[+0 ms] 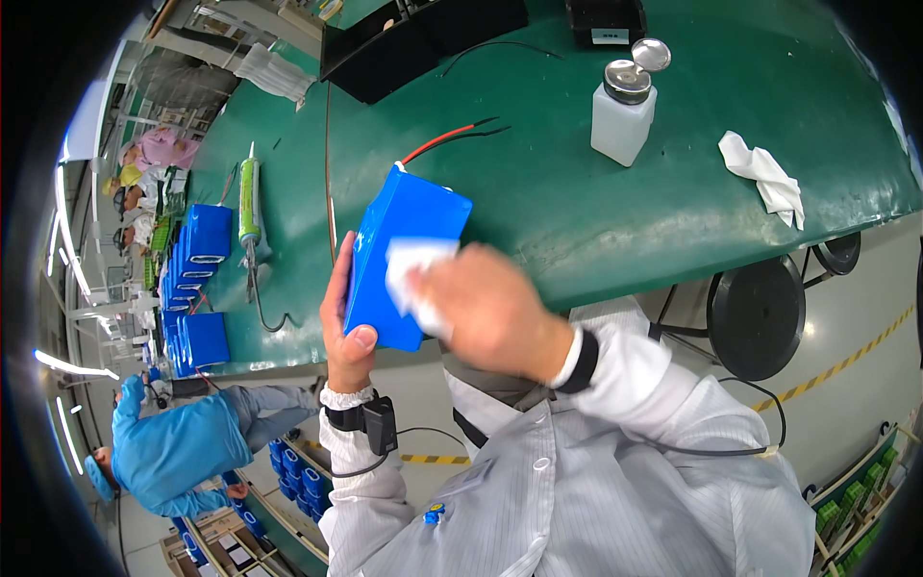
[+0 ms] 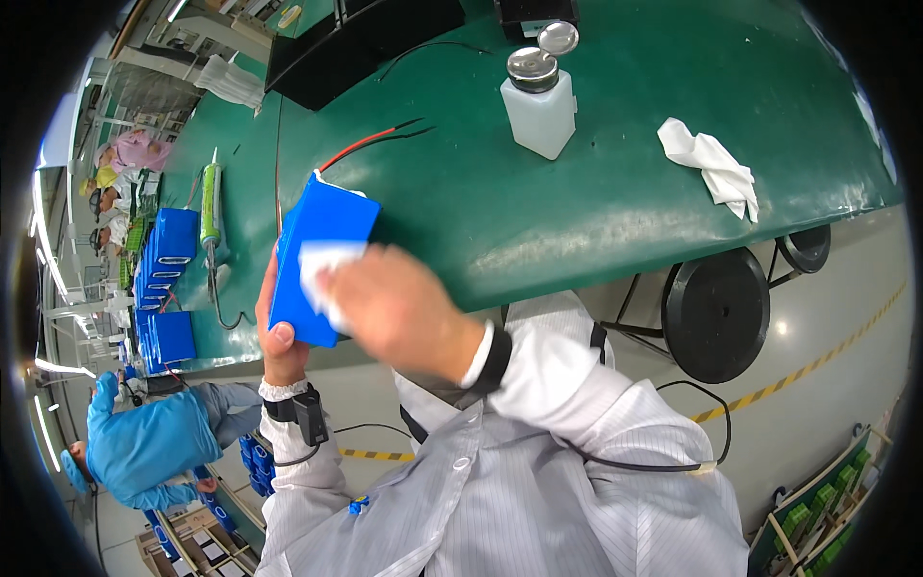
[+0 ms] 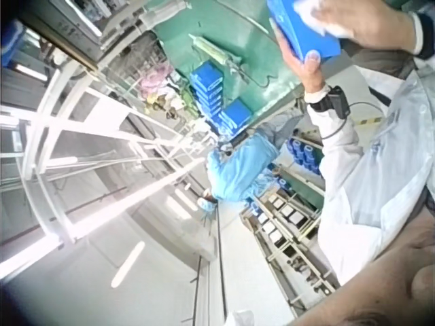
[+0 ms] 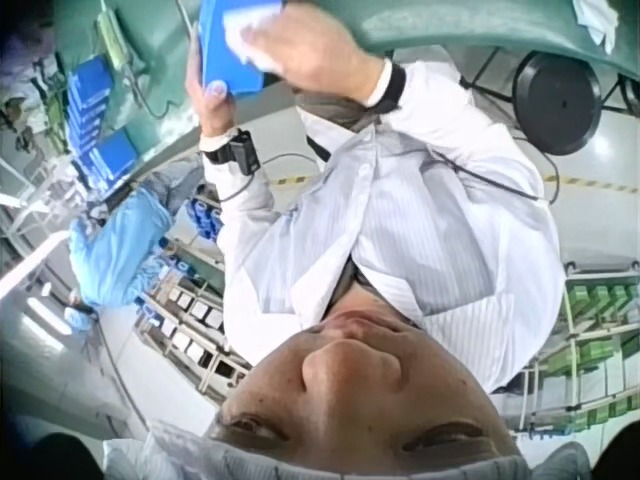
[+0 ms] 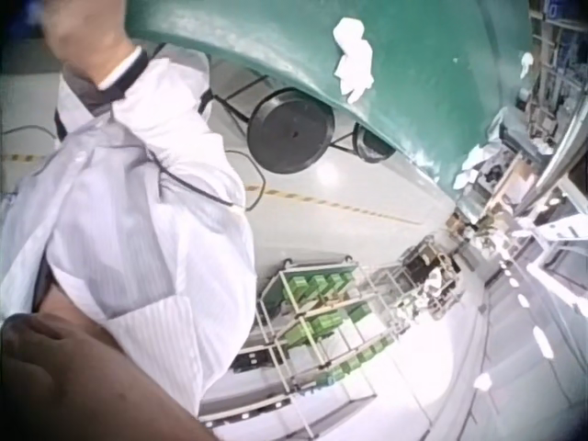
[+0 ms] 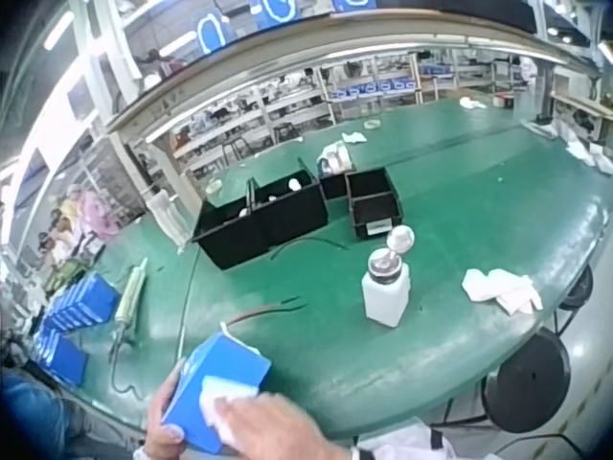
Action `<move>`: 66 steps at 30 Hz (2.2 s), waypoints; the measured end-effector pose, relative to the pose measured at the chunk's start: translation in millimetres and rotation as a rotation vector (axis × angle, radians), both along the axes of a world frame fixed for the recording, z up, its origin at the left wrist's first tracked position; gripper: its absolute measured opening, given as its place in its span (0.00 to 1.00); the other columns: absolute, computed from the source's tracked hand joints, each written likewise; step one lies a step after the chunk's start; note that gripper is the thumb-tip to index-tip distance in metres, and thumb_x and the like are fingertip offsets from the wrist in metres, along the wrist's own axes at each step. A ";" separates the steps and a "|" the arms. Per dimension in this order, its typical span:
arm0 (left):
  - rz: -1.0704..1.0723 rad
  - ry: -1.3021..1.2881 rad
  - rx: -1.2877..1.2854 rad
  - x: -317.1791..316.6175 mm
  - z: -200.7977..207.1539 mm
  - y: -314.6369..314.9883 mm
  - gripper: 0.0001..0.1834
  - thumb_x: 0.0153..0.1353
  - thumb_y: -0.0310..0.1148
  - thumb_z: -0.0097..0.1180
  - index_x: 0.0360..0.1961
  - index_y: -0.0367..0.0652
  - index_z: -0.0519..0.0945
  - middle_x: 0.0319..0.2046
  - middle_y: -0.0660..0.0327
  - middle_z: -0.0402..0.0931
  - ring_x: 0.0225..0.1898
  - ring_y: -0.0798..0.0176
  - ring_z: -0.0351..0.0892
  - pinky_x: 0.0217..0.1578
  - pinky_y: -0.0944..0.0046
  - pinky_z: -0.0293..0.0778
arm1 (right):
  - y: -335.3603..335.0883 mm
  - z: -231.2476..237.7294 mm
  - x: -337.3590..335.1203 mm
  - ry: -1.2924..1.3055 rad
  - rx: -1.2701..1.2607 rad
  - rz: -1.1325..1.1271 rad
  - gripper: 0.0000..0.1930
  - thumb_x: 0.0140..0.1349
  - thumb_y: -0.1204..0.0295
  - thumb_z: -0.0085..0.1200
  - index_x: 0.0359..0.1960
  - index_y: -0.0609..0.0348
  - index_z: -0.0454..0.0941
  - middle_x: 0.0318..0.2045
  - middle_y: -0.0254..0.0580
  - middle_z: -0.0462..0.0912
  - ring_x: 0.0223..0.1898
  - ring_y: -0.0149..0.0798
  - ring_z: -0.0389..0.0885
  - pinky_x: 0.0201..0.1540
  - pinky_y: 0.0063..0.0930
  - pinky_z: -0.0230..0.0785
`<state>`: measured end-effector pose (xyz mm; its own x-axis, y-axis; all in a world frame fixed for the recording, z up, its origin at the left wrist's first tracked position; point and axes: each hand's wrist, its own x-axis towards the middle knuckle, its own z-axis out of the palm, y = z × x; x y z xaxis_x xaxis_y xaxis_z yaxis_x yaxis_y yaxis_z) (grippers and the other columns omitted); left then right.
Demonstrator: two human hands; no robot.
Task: Cleaning the surfaces of battery packs using a cloth and a solvent dispenser on an assembly line.
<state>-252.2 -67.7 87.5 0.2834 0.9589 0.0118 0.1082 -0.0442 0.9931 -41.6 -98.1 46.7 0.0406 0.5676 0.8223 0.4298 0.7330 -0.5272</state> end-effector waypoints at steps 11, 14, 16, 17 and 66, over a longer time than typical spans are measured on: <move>0.011 0.002 -0.059 0.1 0.9 1.5 0.72 0.42 0.67 0.72 0.77 0.30 0.52 0.71 0.47 0.63 0.70 0.53 0.67 0.69 0.55 0.63 | 28.9 11.4 30.8 -0.139 -0.064 -0.187 0.16 0.55 0.76 0.54 0.46 0.67 0.81 0.33 0.42 0.77 0.33 0.45 0.75 0.36 0.38 0.67; 0.004 0.079 0.033 3.6 -1.6 3.1 0.72 0.41 0.69 0.70 0.77 0.30 0.53 0.69 0.46 0.66 0.68 0.53 0.70 0.68 0.56 0.64 | 60.0 29.0 26.2 -0.136 -0.040 -0.229 0.15 0.54 0.75 0.55 0.44 0.66 0.81 0.36 0.43 0.78 0.36 0.46 0.75 0.39 0.38 0.69; 0.026 0.066 0.019 1.1 -4.6 1.9 0.72 0.41 0.69 0.69 0.77 0.30 0.54 0.68 0.47 0.67 0.67 0.53 0.71 0.68 0.56 0.64 | 49.4 36.9 3.2 -0.169 -0.050 -0.139 0.18 0.55 0.73 0.55 0.48 0.69 0.80 0.37 0.45 0.79 0.36 0.47 0.76 0.41 0.38 0.71; 0.047 0.052 0.004 -0.1 -4.4 -0.9 0.72 0.41 0.69 0.69 0.77 0.30 0.54 0.67 0.47 0.68 0.66 0.53 0.71 0.68 0.56 0.64 | 37.5 36.0 -14.3 -0.094 0.039 -0.037 0.20 0.56 0.72 0.54 0.49 0.69 0.80 0.37 0.43 0.80 0.37 0.45 0.78 0.42 0.37 0.71; -0.062 1.050 0.566 59.7 8.9 -5.5 0.33 0.57 0.52 0.64 0.66 0.59 0.79 0.74 0.48 0.62 0.75 0.40 0.54 0.70 0.36 0.48 | 3.6 -1.6 231.4 -0.030 -0.698 -0.305 0.43 0.55 0.56 0.71 0.69 0.66 0.68 0.66 0.57 0.74 0.60 0.58 0.79 0.62 0.43 0.71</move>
<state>-192.5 -73.3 96.4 0.4524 0.8767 0.1631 0.8379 -0.4806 0.2588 189.7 -94.5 45.1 0.2621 0.9236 0.2799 0.5810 0.0806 -0.8099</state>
